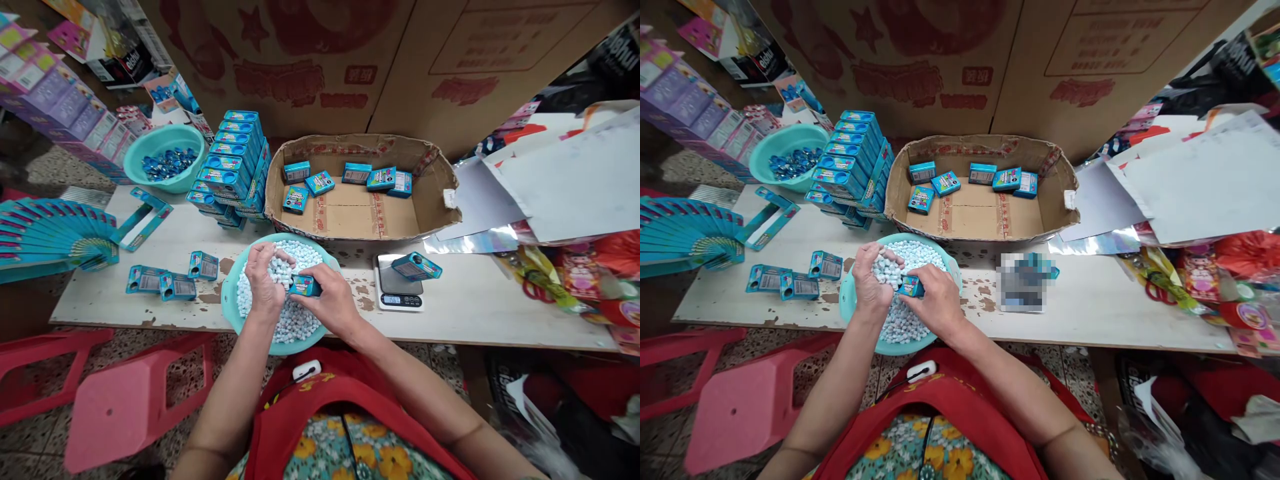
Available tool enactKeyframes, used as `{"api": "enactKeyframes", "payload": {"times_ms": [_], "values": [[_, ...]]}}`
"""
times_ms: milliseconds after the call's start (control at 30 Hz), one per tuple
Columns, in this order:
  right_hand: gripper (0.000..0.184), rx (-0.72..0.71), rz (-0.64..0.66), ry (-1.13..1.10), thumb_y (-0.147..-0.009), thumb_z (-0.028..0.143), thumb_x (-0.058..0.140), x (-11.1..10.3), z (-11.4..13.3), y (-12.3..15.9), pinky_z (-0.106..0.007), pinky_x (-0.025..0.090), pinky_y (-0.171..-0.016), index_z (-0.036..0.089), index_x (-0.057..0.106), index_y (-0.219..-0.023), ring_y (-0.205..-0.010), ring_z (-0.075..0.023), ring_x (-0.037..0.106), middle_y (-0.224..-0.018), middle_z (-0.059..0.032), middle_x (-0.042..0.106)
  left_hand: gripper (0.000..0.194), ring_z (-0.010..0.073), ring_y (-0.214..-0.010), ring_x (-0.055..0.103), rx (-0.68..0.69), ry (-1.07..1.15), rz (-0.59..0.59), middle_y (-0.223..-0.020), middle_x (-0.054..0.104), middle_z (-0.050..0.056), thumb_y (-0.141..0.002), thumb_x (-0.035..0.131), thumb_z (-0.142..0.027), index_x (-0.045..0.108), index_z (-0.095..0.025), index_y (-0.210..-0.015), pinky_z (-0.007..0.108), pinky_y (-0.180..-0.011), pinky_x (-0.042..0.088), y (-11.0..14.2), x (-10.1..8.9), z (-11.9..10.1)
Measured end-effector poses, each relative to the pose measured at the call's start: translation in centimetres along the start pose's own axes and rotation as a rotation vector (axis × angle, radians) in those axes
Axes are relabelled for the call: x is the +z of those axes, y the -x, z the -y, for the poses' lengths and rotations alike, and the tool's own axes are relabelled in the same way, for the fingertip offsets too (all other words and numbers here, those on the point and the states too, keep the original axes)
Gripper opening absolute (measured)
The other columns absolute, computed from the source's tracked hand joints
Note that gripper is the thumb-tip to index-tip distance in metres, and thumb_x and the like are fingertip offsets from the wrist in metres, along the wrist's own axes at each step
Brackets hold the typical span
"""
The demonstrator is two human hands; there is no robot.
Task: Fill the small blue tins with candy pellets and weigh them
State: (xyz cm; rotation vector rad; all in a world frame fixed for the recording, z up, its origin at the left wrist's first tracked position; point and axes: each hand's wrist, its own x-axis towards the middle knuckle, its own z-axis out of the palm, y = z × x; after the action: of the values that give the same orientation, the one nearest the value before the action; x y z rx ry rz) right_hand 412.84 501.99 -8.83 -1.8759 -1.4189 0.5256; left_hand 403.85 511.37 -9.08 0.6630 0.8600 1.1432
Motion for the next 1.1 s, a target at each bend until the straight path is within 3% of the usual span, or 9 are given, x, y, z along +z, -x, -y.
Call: {"api": "enactKeyframes", "payload": {"times_ms": [333,1100], "values": [[0.037,0.032,-0.033,-0.116,-0.068,0.031,0.081,-0.7,-0.5,-0.3,-0.034,0.046,-0.079,0.021,0.063,-0.098,-0.09,-0.0215,0.06,-0.092,-0.0031,0.063,0.026,0.0122,-0.054,0.056,-0.011,-0.06,-0.022,-0.061,0.054,-0.003,-0.075,0.067,-0.036,0.05,-0.017,-0.074,0.024,-0.052,0.048,-0.2,1.3,0.1],[0.038,0.038,-0.013,-0.065,-0.066,0.03,0.081,-1.4,-0.9,-1.0,-0.034,0.044,-0.08,0.021,0.063,-0.097,-0.092,-0.0215,0.061,-0.094,-0.0027,0.066,0.029,0.0106,-0.054,0.052,0.036,-0.084,-0.097,-0.059,0.051,-0.003,-0.074,0.069,-0.037,0.051,-0.016,-0.07,0.023,-0.053,0.046,-0.4,1.7,1.1]]}}
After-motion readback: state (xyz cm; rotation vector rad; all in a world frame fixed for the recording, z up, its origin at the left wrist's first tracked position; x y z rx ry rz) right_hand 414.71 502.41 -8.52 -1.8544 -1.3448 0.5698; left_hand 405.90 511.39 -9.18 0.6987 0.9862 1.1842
